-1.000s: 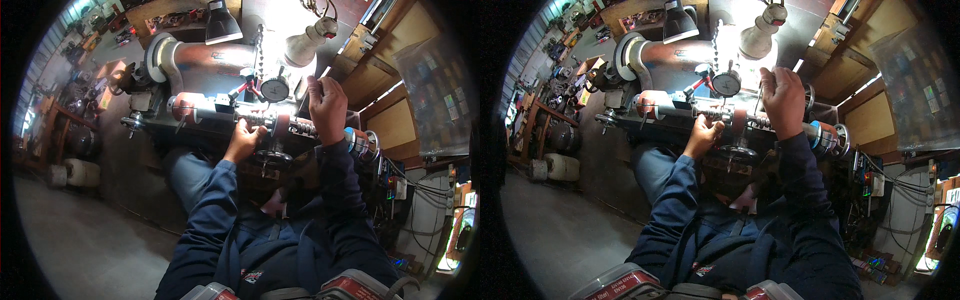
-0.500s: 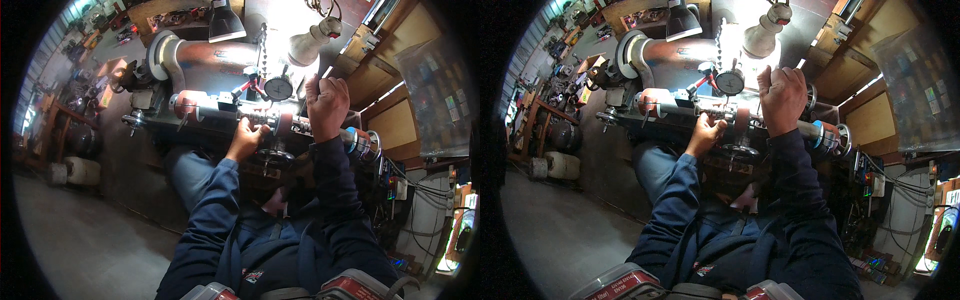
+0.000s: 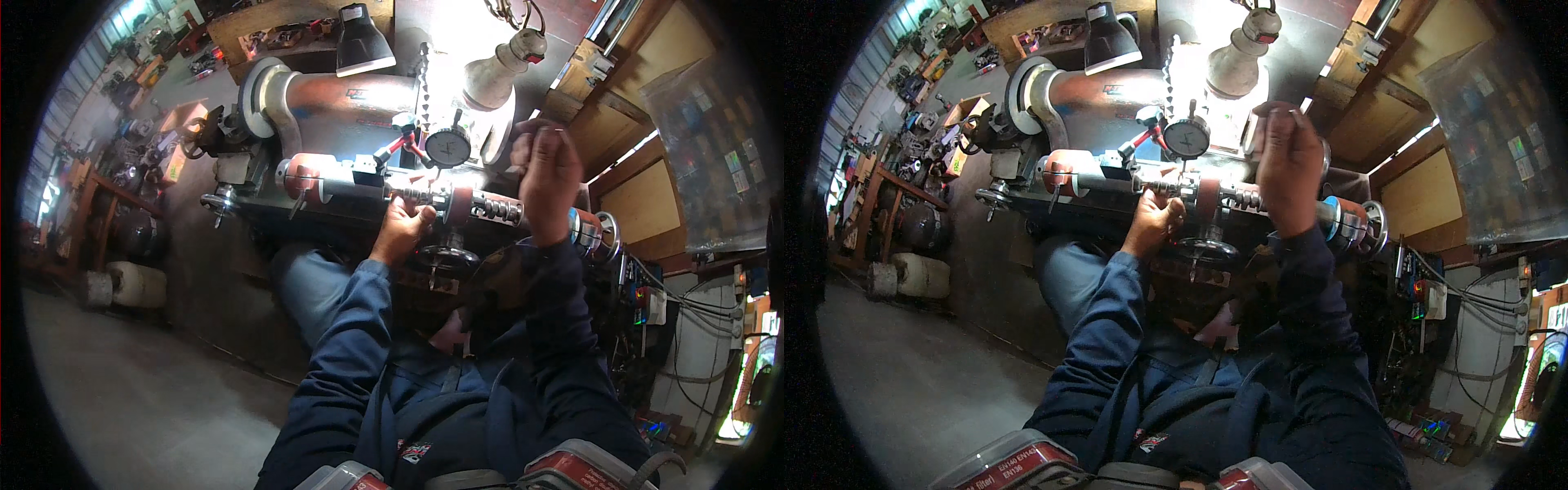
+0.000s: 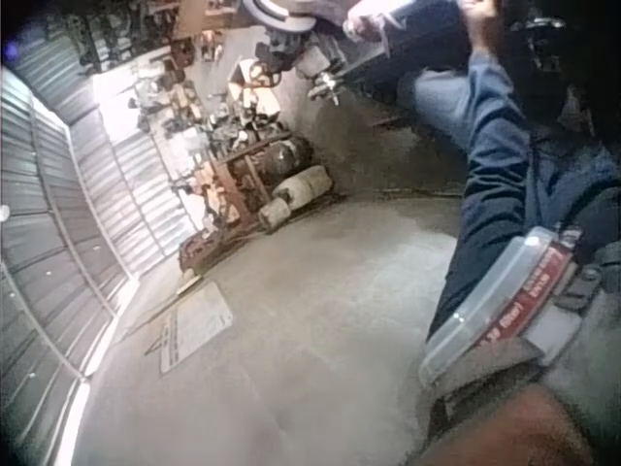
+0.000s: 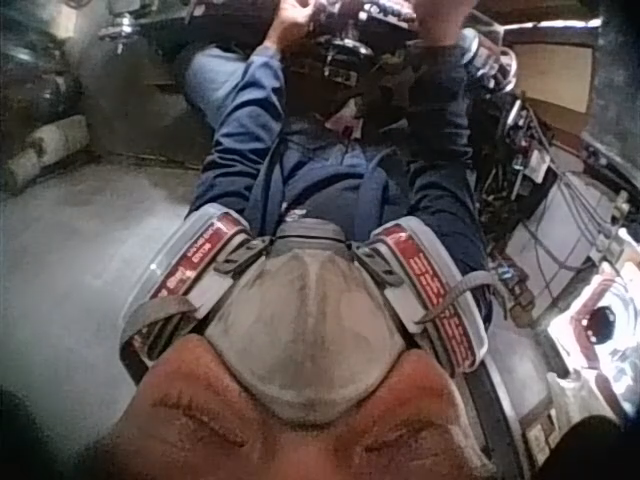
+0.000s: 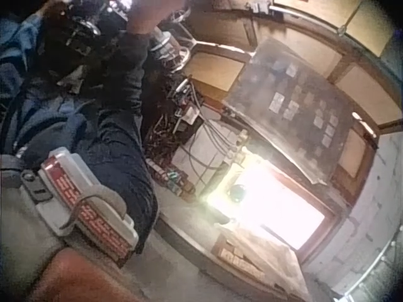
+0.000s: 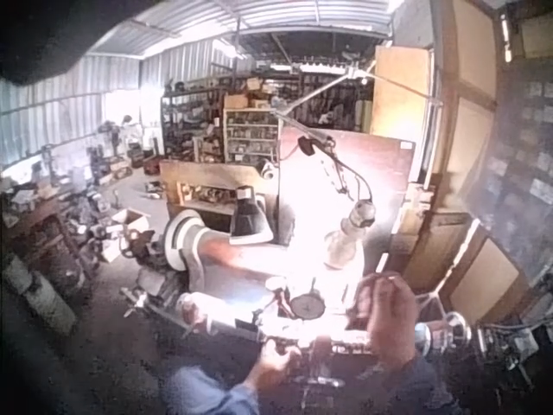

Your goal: Using a lathe and dial indicator to precisely measure and machine a cylindrical part.

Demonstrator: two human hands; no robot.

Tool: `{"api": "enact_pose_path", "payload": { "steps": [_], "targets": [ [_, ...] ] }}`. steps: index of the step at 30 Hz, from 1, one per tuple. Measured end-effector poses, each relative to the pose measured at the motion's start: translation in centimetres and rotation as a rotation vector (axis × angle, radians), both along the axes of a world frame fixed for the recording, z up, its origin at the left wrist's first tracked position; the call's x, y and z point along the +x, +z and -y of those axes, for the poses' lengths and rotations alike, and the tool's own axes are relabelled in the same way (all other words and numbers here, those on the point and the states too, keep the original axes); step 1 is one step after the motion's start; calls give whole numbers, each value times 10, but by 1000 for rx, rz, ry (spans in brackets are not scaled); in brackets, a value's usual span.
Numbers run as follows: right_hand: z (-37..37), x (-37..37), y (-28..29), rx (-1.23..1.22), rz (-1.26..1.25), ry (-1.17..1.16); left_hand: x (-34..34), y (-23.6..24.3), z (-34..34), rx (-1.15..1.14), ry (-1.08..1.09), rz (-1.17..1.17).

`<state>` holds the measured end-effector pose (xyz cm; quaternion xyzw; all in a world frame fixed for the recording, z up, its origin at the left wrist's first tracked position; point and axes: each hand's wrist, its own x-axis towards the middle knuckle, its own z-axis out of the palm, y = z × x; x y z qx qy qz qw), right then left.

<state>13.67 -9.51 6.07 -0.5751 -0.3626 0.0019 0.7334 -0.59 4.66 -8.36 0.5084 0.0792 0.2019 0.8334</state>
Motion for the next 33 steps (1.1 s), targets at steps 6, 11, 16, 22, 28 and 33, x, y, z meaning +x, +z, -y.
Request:
{"api": "enact_pose_path", "payload": {
  "steps": [6, 11, 16, 22, 28, 33],
  "targets": [
    [88, 20, 27, -335, 301, -562, 0, -10, -2, 212, 162, -112],
    [230, 104, -37, -881, 270, -726, -3, -5, -2, 336, 248, -223],
    [323, 133, -126, -1064, 3, -489, -11, 29, 7, 522, 328, -453],
    [318, 105, -172, -767, -207, -358, -10, 11, -7, 747, 449, -353],
    [300, 75, -120, -452, -305, -278, -15, 19, 5, 153, 299, -293],
    [295, 89, -114, -347, -254, -410, -13, 19, 7, -40, 233, -227]
  ]
}}
